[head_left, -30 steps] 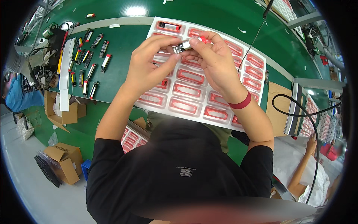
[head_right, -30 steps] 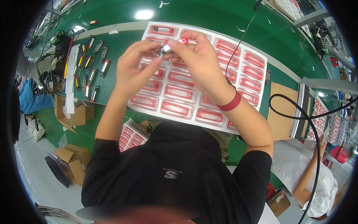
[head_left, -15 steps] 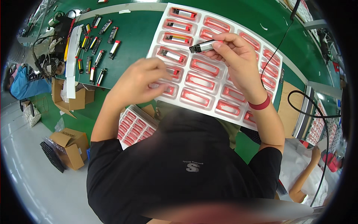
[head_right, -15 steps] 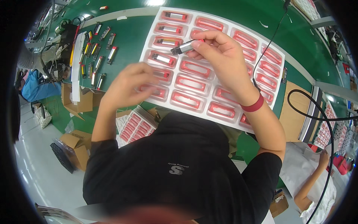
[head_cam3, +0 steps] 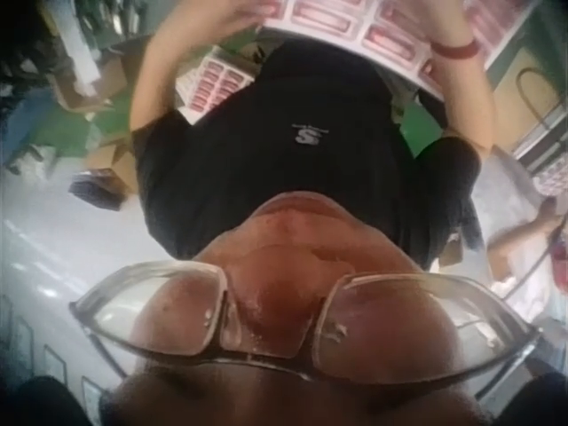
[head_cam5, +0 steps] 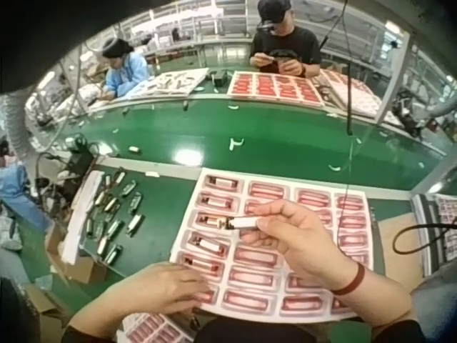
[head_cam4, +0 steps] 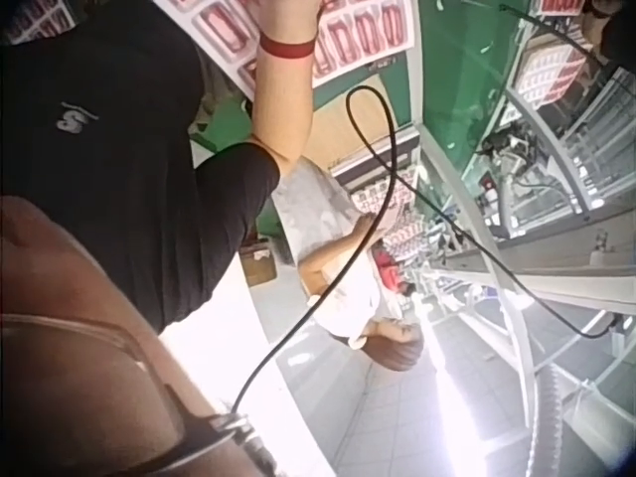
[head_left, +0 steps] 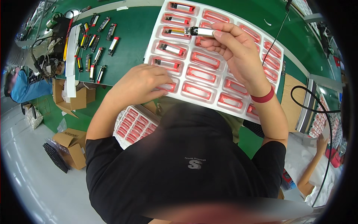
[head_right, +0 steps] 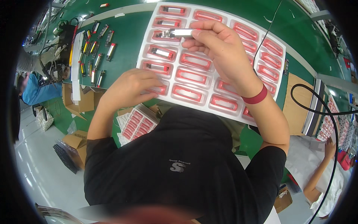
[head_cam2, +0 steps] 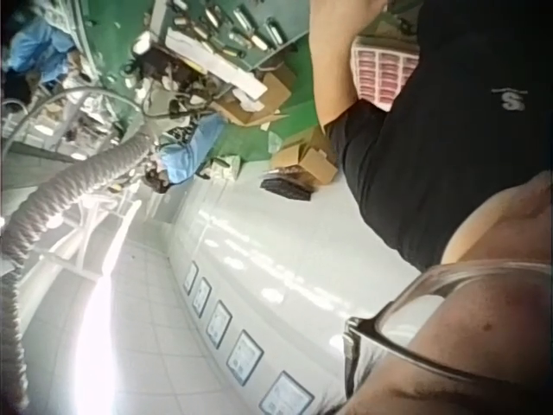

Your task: The person assembles small electronic components into pink plastic casings by hand on a production line.

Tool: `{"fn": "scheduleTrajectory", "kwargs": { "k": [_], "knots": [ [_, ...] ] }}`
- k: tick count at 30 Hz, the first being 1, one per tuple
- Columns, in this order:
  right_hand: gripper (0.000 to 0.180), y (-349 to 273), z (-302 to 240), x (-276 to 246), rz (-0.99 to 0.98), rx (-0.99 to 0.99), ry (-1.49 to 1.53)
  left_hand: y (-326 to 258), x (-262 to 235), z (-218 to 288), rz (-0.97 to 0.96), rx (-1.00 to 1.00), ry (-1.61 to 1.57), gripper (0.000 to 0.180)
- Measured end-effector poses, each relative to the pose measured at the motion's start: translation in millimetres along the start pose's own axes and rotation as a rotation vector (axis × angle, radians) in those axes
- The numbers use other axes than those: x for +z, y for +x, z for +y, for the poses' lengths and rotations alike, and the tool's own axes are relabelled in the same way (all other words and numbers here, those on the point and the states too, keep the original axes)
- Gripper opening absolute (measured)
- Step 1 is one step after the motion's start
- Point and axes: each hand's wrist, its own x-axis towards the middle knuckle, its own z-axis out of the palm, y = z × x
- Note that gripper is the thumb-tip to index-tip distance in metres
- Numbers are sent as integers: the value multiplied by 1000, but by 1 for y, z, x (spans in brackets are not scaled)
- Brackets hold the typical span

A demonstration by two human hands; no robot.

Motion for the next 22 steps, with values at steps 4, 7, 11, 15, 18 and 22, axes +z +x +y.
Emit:
{"fn": "scheduleTrajectory", "kwargs": {
  "k": [4, 7, 11, 15, 18, 22],
  "knots": [
    [23, -5, -4, -3, -14, 26, 39, 5, 0, -2, -40, -14, 51, 26],
    [23, -12, -3, -7, -34, 12, 31, 4, -8, 5, 207, -120, -338, 38],
    [23, -17, -10, 5, -52, -27, -33, 22, 6, -17, 568, -121, -1115, 50],
    [23, -10, -10, 15, -10, -88, -124, 58, 9, -13, 668, -60, -1185, 41],
    [24, -4, -9, 12, 68, -127, -199, 75, 3, -2, 542, -36, -1210, 41],
    [22, 0, -9, 8, 105, -122, -314, 84, 9, -3, 484, -72, -1218, 45]
  ]
}}
